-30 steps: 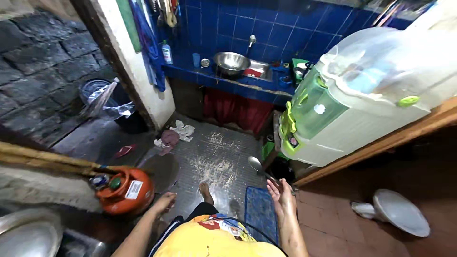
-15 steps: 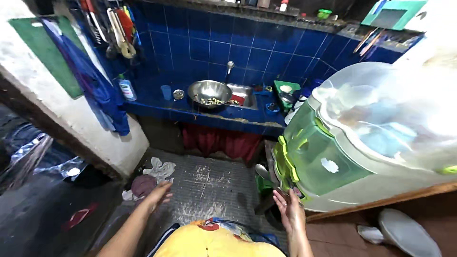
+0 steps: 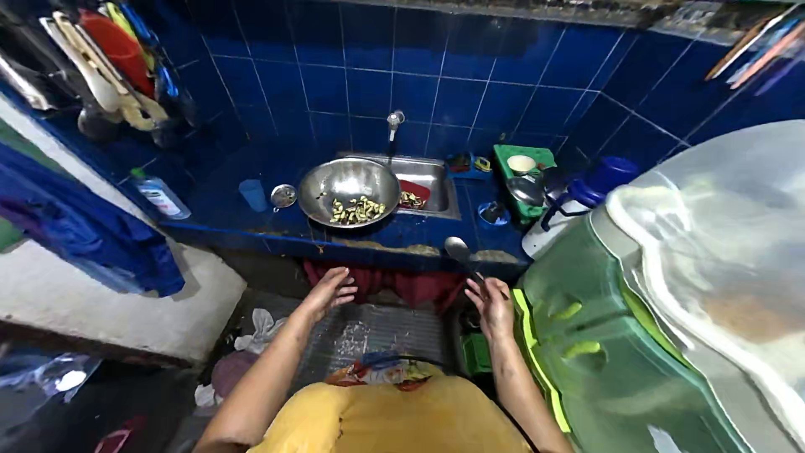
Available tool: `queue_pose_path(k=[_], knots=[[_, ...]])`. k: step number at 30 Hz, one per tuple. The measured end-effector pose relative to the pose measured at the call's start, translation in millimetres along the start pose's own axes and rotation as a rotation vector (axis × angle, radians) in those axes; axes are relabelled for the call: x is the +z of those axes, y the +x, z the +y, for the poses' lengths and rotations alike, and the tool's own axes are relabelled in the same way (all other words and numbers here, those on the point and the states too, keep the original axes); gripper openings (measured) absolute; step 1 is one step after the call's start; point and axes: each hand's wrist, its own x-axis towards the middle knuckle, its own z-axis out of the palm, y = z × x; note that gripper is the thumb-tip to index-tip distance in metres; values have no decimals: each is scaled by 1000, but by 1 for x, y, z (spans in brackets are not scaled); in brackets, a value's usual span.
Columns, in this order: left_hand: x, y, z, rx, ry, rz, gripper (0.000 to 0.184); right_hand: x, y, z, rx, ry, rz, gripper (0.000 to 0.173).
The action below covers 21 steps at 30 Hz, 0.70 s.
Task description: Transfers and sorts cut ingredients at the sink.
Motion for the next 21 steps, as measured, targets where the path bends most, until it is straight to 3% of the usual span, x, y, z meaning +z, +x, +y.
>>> queue_pose_path(k=[5,11,17,21], knots=[[1,49,17,-3,-145,83,54,59,108,20,22,-66,-90,31],[-16,104,56,-4,-290,226,60,91,188,72,-94,-252,-31,47],[-27,165,92,-112,-522,223,62,85,203,105,-196,-665,-47,56],[-31,188,95,-219,-584,260,41,72,201,106,-252,-1024,-96,58]])
